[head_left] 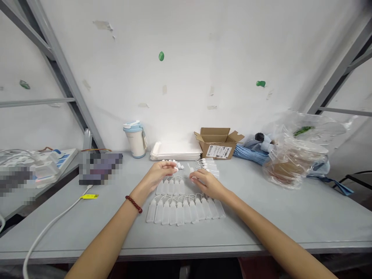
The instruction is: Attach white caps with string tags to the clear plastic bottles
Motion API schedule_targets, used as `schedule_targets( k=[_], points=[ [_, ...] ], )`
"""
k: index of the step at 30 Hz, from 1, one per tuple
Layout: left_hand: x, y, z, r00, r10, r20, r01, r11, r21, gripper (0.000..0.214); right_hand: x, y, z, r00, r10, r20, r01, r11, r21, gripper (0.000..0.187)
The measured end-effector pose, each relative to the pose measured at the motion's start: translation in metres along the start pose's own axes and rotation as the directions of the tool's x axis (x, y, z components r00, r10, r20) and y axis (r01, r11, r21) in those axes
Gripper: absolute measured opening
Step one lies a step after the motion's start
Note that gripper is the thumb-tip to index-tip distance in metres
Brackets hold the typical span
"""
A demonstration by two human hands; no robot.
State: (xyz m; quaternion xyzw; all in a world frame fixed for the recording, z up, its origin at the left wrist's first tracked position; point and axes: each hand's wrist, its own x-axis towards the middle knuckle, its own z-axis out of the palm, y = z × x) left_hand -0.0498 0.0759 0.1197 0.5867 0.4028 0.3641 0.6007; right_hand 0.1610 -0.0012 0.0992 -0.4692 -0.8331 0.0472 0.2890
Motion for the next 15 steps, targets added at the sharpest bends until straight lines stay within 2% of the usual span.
schedule_targets(
  k=[4, 8, 15],
  points=[
    [-0.004, 0.001, 0.007, 0.997, 0.000, 0.077, 0.004, 0.999, -0.049, 0.038, 0.001, -0.012, -0.001, 0.999, -0.032, -0.034, 0.035, 0.995, 0.096, 0.018],
    [-0.007, 0.003, 0.013, 0.997, 0.010, 0.083, 0.001, 0.991, -0.133, 0.038, 0.000, -0.021, -0.001, 0.999, -0.036, -0.037, 0.042, 0.983, 0.176, 0.016],
    [-0.007, 0.000, 0.018, 0.988, 0.100, 0.120, -0.081, 0.984, -0.157, 0.035, 0.000, -0.020, 0.000, 0.998, -0.031, -0.050, 0.042, 0.974, 0.222, 0.017]
  ],
)
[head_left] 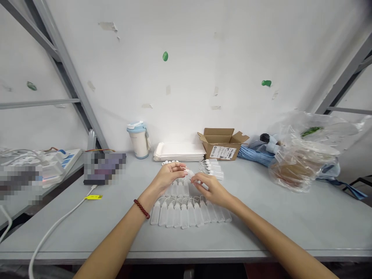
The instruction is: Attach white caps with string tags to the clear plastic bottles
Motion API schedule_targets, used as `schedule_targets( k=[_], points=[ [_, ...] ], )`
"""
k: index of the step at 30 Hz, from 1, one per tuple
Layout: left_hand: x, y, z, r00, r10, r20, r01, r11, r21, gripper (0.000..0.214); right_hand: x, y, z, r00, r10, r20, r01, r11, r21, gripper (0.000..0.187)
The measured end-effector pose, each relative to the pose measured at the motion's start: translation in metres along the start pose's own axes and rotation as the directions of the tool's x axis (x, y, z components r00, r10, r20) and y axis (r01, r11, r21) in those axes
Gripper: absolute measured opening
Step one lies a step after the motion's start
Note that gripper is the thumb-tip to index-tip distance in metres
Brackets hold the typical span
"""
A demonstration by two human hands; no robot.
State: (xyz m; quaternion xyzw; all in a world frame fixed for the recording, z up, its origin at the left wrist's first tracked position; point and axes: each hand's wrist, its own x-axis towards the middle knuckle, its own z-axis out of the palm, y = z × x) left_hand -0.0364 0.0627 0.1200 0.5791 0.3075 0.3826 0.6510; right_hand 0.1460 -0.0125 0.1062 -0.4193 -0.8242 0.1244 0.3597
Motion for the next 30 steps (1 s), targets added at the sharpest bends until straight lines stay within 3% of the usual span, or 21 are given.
schedule_targets(
  k=[10, 17, 21, 25, 30],
  points=[
    [-0.002, 0.001, -0.001, 0.998, 0.054, 0.021, -0.057, 0.977, 0.207, 0.032, 0.000, -0.003, -0.006, 0.995, 0.082, 0.064, -0.084, 0.996, 0.031, 0.021],
    [-0.002, 0.001, -0.002, 0.996, 0.015, 0.090, -0.036, 0.971, 0.235, 0.035, 0.002, -0.004, -0.012, 0.976, 0.202, 0.081, -0.216, 0.944, 0.249, 0.018],
    [-0.004, 0.003, 0.001, 0.996, 0.025, 0.089, -0.043, 0.977, 0.209, 0.035, 0.004, -0.004, -0.013, 0.962, 0.251, 0.109, -0.273, 0.860, 0.431, 0.019],
    [-0.005, 0.004, 0.002, 0.997, 0.036, 0.070, -0.049, 0.980, 0.193, 0.034, 0.005, -0.003, -0.010, 0.932, 0.325, 0.162, -0.352, 0.703, 0.618, 0.018],
    [-0.006, 0.005, 0.004, 0.999, 0.029, 0.026, -0.034, 0.977, 0.208, 0.031, 0.005, -0.005, -0.008, 0.897, 0.383, 0.222, -0.415, 0.554, 0.722, 0.023]
  ],
)
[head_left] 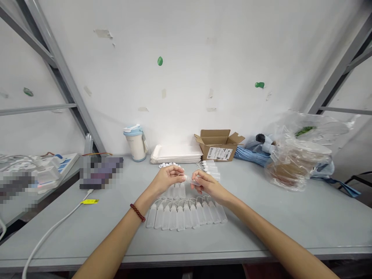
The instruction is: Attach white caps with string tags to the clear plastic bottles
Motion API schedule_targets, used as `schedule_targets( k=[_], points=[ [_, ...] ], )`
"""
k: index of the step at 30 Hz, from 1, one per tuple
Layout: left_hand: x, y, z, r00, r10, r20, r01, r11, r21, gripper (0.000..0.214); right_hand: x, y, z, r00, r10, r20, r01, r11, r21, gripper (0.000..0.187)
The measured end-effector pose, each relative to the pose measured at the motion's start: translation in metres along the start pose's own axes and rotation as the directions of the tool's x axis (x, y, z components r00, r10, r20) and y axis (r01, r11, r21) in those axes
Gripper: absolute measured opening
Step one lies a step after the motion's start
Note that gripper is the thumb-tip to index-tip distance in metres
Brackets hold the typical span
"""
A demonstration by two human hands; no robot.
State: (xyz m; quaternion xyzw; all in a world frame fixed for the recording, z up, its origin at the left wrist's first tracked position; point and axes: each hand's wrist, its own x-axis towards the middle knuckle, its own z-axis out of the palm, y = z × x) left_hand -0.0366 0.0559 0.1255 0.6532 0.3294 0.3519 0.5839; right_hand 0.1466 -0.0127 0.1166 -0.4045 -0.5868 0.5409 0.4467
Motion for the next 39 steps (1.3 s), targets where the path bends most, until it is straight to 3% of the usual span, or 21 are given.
schedule_targets(
  k=[6, 11, 17, 25, 39],
  points=[
    [0.000, 0.000, 0.002, 1.000, -0.025, 0.005, 0.025, 1.000, 0.013, 0.026, 0.000, 0.003, 0.001, 0.999, 0.046, -0.006, -0.046, 0.998, 0.049, 0.027],
    [0.000, 0.000, 0.003, 0.999, 0.035, -0.012, -0.035, 0.998, 0.047, 0.029, 0.003, 0.010, 0.000, 0.997, 0.067, -0.046, -0.060, 0.988, 0.139, 0.030],
    [0.001, -0.004, 0.003, 0.994, 0.091, 0.052, -0.093, 0.995, 0.039, 0.033, 0.004, 0.011, 0.000, 0.995, 0.088, -0.044, -0.078, 0.977, 0.200, 0.032],
    [0.000, -0.003, 0.005, 0.999, 0.037, 0.034, -0.038, 0.999, 0.029, 0.027, 0.003, 0.009, 0.000, 0.996, 0.083, -0.041, -0.075, 0.985, 0.154, 0.031],
    [0.001, -0.005, 0.008, 0.999, -0.034, 0.030, 0.033, 0.999, 0.037, 0.038, 0.000, 0.004, 0.005, 0.990, 0.133, -0.040, -0.129, 0.989, 0.074, 0.031]
  ],
)
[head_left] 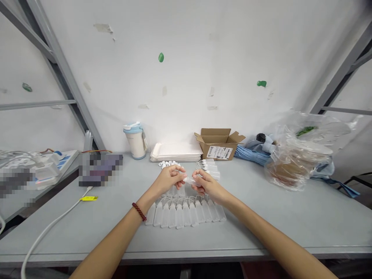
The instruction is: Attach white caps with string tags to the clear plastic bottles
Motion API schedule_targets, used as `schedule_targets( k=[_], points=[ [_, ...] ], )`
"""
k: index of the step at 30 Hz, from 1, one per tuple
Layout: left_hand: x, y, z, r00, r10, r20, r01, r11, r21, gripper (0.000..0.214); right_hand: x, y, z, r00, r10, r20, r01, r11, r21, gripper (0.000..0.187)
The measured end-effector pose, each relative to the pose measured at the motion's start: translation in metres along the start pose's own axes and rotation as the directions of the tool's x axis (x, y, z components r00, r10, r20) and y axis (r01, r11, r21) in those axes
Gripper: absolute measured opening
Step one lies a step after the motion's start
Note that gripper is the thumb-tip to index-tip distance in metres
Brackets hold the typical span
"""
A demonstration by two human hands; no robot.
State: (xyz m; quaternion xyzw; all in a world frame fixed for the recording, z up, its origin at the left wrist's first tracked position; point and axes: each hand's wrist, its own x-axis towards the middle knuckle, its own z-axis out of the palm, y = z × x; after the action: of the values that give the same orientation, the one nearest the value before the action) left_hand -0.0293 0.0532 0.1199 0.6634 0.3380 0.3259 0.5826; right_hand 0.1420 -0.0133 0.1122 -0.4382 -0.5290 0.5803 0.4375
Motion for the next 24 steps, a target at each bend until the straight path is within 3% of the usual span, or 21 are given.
schedule_targets(
  k=[13, 24],
  points=[
    [-0.0063, 0.0074, -0.0019, 0.985, -0.124, 0.124, 0.132, 0.990, -0.059, 0.036, -0.0049, -0.0055, -0.0026, 0.995, -0.052, 0.081, 0.062, 0.990, -0.124, 0.033],
    [-0.0050, 0.0038, -0.0030, 0.994, 0.017, 0.105, -0.013, 0.999, -0.042, 0.035, -0.0018, -0.0033, -0.0076, 0.998, 0.021, 0.063, -0.017, 0.998, -0.055, 0.028]
  ],
)
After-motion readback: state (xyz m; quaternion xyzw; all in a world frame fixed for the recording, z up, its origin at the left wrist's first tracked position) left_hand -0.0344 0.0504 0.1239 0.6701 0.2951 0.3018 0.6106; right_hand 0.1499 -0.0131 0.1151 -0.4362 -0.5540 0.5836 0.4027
